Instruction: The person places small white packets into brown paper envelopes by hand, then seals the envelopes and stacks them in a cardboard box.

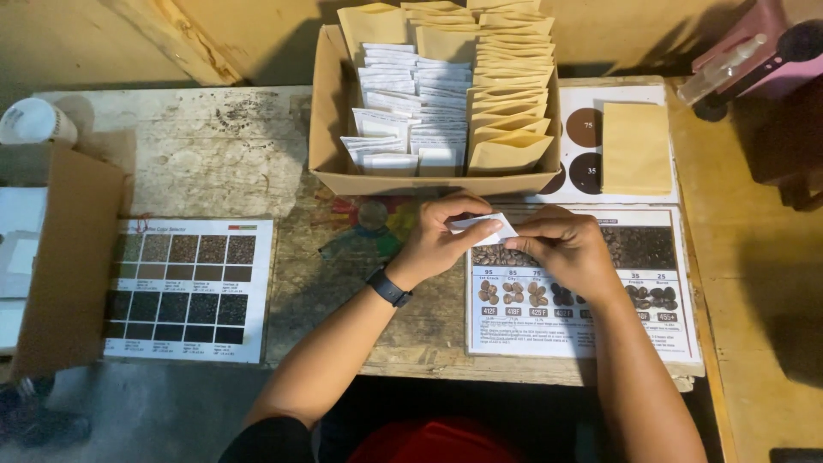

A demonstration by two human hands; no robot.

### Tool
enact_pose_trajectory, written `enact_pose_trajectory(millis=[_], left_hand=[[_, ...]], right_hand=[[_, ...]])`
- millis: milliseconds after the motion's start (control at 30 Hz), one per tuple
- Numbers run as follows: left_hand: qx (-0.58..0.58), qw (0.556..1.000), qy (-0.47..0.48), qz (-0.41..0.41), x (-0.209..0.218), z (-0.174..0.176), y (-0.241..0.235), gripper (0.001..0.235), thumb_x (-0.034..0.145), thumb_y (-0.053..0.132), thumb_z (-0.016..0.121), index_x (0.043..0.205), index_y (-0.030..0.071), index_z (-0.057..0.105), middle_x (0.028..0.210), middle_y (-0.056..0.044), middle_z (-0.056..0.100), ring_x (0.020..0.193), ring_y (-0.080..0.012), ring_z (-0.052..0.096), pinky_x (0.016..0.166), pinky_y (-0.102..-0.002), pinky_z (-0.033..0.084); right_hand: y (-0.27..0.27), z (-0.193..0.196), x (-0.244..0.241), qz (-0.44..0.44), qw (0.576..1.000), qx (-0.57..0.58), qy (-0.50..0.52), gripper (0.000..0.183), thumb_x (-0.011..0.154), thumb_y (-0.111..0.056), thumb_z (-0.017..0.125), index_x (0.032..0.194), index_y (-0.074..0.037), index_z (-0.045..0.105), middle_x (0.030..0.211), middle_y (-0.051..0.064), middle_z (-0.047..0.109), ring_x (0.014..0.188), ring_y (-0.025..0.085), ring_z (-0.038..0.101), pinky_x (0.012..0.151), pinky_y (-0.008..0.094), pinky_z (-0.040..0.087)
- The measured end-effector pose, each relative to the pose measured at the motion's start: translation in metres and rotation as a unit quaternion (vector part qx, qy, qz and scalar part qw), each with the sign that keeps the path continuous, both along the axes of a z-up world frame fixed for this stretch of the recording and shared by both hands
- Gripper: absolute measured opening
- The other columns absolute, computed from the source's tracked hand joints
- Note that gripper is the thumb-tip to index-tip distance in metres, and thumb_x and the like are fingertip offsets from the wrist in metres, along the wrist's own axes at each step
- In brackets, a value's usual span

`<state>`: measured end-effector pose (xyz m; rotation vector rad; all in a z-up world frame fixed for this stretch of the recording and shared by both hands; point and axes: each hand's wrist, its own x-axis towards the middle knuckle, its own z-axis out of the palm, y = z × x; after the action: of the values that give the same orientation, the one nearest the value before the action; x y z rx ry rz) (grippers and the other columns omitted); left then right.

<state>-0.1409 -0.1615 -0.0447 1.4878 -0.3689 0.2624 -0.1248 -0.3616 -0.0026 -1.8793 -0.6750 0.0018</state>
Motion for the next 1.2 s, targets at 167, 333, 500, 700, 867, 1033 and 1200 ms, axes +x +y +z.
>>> enact_pose_trajectory(millis=[167, 333, 500, 700, 867, 1033, 1200], left_hand=[[0.021, 1.000, -0.011, -0.002, -0.001, -0.001, -0.001, 0.015, 0.087, 0.013, 0.081, 0.098, 0.004, 0.076, 0.093, -0.010, 0.074, 0.089, -0.0196, 0.071, 0.080, -0.031, 0.054], [0.030, 0.999, -0.023, -0.016, -0.005, 0.015, 0.000, 0.015, 0.087, 0.010, 0.080, 0.101, 0.005, 0.077, 0.093, -0.011, 0.074, 0.090, -0.0231, 0.072, 0.080, -0.033, 0.054], [0.029, 0.999, -0.030, -0.025, -0.006, 0.015, -0.001, 0.012, 0.089, 0.009, 0.078, 0.099, 0.005, 0.075, 0.093, -0.011, 0.074, 0.090, -0.0240, 0.071, 0.082, -0.033, 0.054], [0.033, 0.999, -0.030, -0.027, -0.006, 0.018, 0.002, 0.016, 0.090, 0.013, 0.078, 0.104, 0.005, 0.074, 0.096, -0.011, 0.075, 0.094, -0.0256, 0.072, 0.084, -0.034, 0.055], [0.045, 0.998, 0.014, -0.034, -0.008, 0.015, 0.006, 0.018, 0.091, 0.018, 0.078, 0.105, 0.007, 0.076, 0.095, -0.011, 0.076, 0.096, -0.0229, 0.072, 0.084, -0.035, 0.055], [0.072, 0.997, 0.021, -0.029, -0.012, 0.019, 0.007, 0.014, 0.089, 0.014, 0.077, 0.101, 0.006, 0.076, 0.092, -0.014, 0.075, 0.094, -0.0271, 0.073, 0.081, -0.036, 0.056], [0.086, 0.995, 0.046, -0.033, -0.012, 0.019, 0.008, 0.020, 0.086, 0.014, 0.079, 0.103, 0.004, 0.076, 0.096, -0.016, 0.076, 0.096, -0.0305, 0.073, 0.084, -0.041, 0.056]], right_hand=[[0.011, 0.008, -0.003, 0.012, 1.000, -0.004, 0.019, 0.015, 0.076, -0.004, 0.088, 0.087, 0.001, 0.080, 0.073, 0.017, 0.074, 0.058, 0.025, 0.063, 0.056, 0.034, 0.048], [0.009, 0.006, -0.004, 0.027, 1.000, -0.010, 0.001, 0.006, 0.078, 0.002, 0.083, 0.083, 0.001, 0.080, 0.066, 0.017, 0.072, 0.058, 0.028, 0.064, 0.056, 0.033, 0.047], [0.007, 0.000, -0.005, 0.028, 1.000, -0.005, 0.002, 0.009, 0.077, 0.002, 0.085, 0.083, 0.002, 0.078, 0.067, 0.019, 0.071, 0.061, 0.032, 0.066, 0.058, 0.036, 0.049], [0.007, 0.002, -0.004, 0.018, 0.999, 0.032, 0.006, 0.006, 0.080, 0.004, 0.082, 0.084, 0.001, 0.080, 0.070, 0.017, 0.072, 0.061, 0.029, 0.066, 0.061, 0.035, 0.049], [-0.012, -0.026, 0.003, -0.025, 0.997, 0.059, 0.045, 0.005, 0.084, 0.004, 0.081, 0.088, 0.001, 0.079, 0.076, 0.018, 0.073, 0.068, 0.022, 0.065, 0.065, 0.035, 0.050], [-0.008, -0.025, 0.002, -0.030, 0.996, 0.073, 0.039, 0.008, 0.083, 0.004, 0.082, 0.090, 0.002, 0.078, 0.078, 0.017, 0.072, 0.072, 0.019, 0.065, 0.069, 0.033, 0.051], [-0.015, -0.030, 0.005, -0.041, 0.993, 0.098, 0.050, 0.007, 0.085, 0.005, 0.081, 0.090, 0.005, 0.077, 0.082, 0.019, 0.074, 0.075, 0.020, 0.067, 0.073, 0.034, 0.053]])
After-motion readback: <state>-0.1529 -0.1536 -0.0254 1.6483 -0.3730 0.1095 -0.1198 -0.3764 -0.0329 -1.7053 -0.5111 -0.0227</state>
